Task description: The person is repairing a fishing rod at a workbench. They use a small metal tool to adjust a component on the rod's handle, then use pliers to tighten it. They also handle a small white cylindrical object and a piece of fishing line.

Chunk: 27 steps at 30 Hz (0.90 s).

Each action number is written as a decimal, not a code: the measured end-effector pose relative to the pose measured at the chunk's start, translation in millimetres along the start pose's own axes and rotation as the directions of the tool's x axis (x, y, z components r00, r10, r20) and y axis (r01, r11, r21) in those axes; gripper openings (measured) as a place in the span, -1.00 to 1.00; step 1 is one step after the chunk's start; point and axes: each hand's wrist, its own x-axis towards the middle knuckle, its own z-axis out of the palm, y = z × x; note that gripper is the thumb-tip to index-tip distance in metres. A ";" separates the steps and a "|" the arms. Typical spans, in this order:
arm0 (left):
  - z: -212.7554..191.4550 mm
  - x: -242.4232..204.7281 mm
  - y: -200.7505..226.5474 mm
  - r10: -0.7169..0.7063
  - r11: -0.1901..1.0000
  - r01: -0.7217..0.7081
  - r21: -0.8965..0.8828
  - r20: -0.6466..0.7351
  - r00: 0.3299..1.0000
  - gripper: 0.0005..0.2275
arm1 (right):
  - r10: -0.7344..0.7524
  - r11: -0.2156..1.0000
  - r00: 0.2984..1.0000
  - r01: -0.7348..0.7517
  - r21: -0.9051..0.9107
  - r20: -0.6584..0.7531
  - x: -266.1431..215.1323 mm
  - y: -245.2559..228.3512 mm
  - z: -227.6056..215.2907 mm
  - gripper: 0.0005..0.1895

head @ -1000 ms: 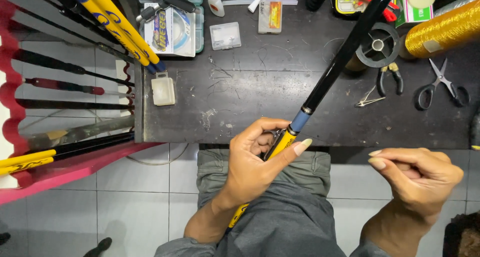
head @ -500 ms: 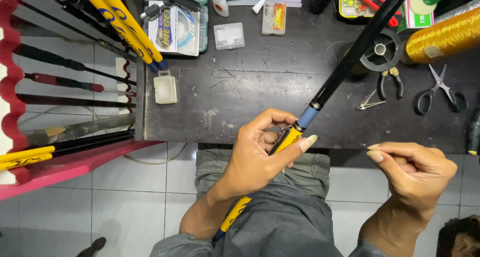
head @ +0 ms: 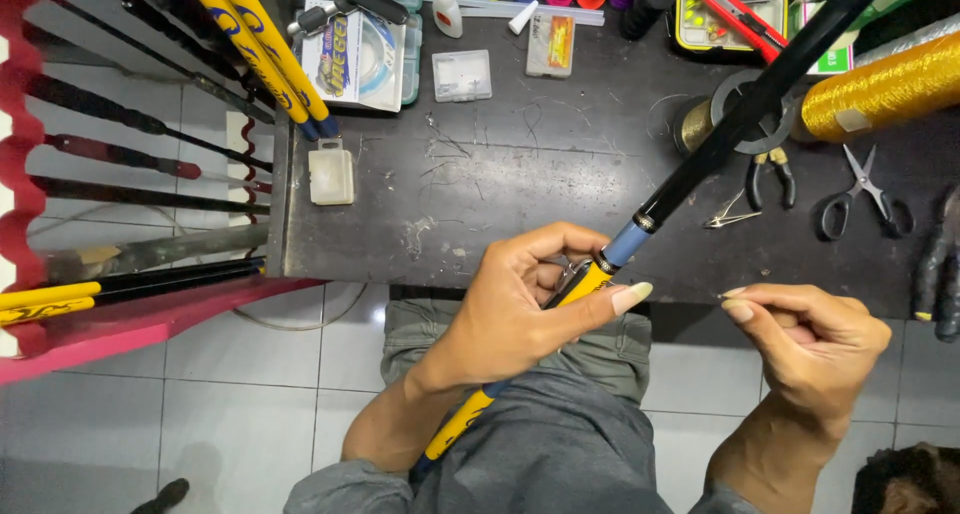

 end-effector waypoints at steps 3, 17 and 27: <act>2.9 1.5 11.3 -0.018 0.997 0.021 0.071 -0.037 0.999 -0.83 | -0.026 1.000 1.000 0.026 0.000 0.001 1.6 2.6 -0.1 -0.89; 2.0 9.5 12.6 0.079 0.977 -0.079 0.198 0.009 0.997 -0.89 | -0.011 0.999 1.000 0.010 0.047 0.021 11.2 7.0 11.9 -0.87; -0.2 3.4 5.6 0.289 0.846 -0.201 0.493 -0.107 0.951 -0.87 | -0.067 0.994 0.988 0.054 0.095 0.137 26.8 3.4 35.4 -0.89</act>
